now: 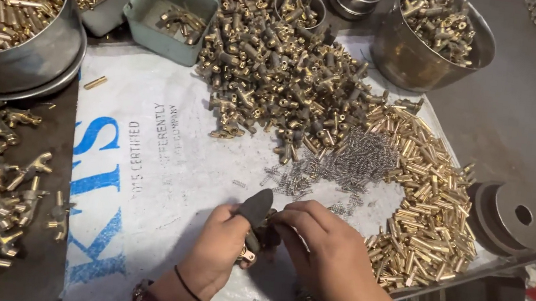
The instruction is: Manually inserting small metal pins into brass fittings at an assembly workbench.
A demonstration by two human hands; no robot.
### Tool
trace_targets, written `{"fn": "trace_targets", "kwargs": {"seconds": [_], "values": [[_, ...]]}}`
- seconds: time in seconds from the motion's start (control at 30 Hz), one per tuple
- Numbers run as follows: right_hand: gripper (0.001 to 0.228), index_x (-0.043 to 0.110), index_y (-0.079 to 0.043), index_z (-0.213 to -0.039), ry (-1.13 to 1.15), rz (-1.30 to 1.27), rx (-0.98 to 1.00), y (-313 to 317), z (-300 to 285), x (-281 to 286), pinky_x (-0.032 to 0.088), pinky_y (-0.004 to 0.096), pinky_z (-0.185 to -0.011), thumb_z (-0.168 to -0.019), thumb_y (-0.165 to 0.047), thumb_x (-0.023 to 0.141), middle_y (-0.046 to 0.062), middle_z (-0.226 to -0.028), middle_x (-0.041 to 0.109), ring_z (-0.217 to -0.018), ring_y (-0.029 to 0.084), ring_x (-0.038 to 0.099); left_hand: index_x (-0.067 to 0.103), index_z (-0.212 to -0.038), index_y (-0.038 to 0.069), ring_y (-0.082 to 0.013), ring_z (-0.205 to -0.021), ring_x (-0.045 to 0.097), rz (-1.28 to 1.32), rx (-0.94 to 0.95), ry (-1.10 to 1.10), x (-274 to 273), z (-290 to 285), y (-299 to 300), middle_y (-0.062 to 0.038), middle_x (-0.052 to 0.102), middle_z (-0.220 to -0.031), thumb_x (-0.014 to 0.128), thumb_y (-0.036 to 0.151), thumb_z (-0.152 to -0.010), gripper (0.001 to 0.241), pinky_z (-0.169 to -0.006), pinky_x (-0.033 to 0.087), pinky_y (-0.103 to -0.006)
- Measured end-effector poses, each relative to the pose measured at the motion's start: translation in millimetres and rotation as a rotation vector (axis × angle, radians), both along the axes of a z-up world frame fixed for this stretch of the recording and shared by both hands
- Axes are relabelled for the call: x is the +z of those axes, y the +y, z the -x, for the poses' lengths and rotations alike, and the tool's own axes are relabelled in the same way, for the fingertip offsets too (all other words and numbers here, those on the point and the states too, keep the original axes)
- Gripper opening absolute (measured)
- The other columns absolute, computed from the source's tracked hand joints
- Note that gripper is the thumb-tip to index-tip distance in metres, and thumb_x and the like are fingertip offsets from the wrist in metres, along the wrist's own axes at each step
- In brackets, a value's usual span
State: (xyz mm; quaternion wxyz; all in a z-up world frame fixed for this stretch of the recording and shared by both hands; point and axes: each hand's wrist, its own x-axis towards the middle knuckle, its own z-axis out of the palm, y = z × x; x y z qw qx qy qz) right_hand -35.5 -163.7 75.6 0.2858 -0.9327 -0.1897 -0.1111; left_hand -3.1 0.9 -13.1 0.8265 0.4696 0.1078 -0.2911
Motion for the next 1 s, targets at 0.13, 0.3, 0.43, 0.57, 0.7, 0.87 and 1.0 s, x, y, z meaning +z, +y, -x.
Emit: {"fn": "trace_targets", "kwargs": {"seconds": [0.13,0.3,0.43,0.57,0.7,0.87,1.0], "values": [[0.016,0.071,-0.009,-0.1,-0.006,0.017,0.021,0.9,2.4,3.1,0.059,0.036,-0.069,-0.084,-0.011,0.075,0.006,-0.101,0.071,-0.084,0.028,0.073,0.069,-0.086,0.003,-0.0152,-0.04,0.053,-0.013,0.051,0.122,-0.6,0.3,-4.8,-0.006,0.064,-0.06,0.065,0.032,-0.095,0.031,-0.034,0.035,-0.0293],[0.014,0.071,-0.009,-0.096,-0.007,0.004,0.028,-1.5,3.4,0.4,0.058,0.035,-0.068,-0.083,-0.011,0.076,0.006,-0.098,0.071,-0.082,0.028,0.072,0.072,-0.089,0.003,-0.0128,-0.041,0.053,-0.038,0.033,0.052,-29.3,2.6,-3.9,-0.004,0.065,-0.063,0.065,0.03,-0.095,0.029,-0.035,0.036,-0.0283],[0.015,0.071,-0.008,-0.084,0.311,-0.105,0.021,-19.8,-10.8,-2.8,0.059,0.034,-0.069,-0.077,-0.014,0.083,0.006,-0.084,0.073,-0.078,0.022,0.074,0.073,-0.091,-0.002,-0.0149,-0.047,0.06,0.05,-0.122,-0.008,-19.3,2.5,-2.2,-0.007,0.069,-0.067,0.058,0.027,-0.094,0.032,-0.039,0.04,-0.028],[0.013,0.074,-0.009,-0.089,0.37,-0.209,-0.034,-45.5,-62.2,-14.3,0.061,0.032,-0.074,-0.081,-0.017,0.081,0.004,-0.087,0.076,-0.081,0.018,0.075,0.074,-0.1,0.002,-0.0098,-0.068,0.069,0.15,-0.183,-0.143,0.7,2.2,-3.0,-0.003,0.075,-0.085,0.058,0.028,-0.099,0.031,-0.056,0.049,-0.0228],[0.026,0.075,-0.01,-0.106,0.072,0.0,-0.175,-20.4,-105.9,-18.7,0.057,0.038,-0.072,-0.082,-0.02,0.08,0.008,-0.099,0.07,-0.084,0.027,0.071,0.071,-0.101,0.008,-0.0056,-0.062,0.056,0.058,-0.284,-0.212,4.5,9.6,-3.9,0.0,0.068,-0.081,0.068,0.021,-0.092,0.016,-0.055,0.045,-0.0222],[0.014,0.078,-0.012,-0.1,-0.028,0.2,-0.208,-6.0,-125.9,-43.2,0.055,0.041,-0.072,-0.086,-0.015,0.076,0.008,-0.104,0.07,-0.089,0.033,0.07,0.074,-0.09,-0.005,-0.0066,-0.056,0.048,-0.149,-0.319,-0.141,-10.3,8.0,-4.6,-0.005,0.072,-0.075,0.064,0.015,-0.096,0.024,-0.046,0.039,-0.0236],[0.017,0.076,-0.009,-0.102,-0.041,0.057,-0.185,-7.1,-98.5,-15.5,0.057,0.038,-0.073,-0.087,-0.018,0.077,0.007,-0.105,0.071,-0.087,0.028,0.072,0.076,-0.102,0.003,-0.0051,-0.062,0.06,-0.144,0.005,-0.059,6.0,0.9,-1.8,-0.002,0.075,-0.078,0.061,0.008,-0.088,0.021,-0.051,0.044,-0.0222]]}}
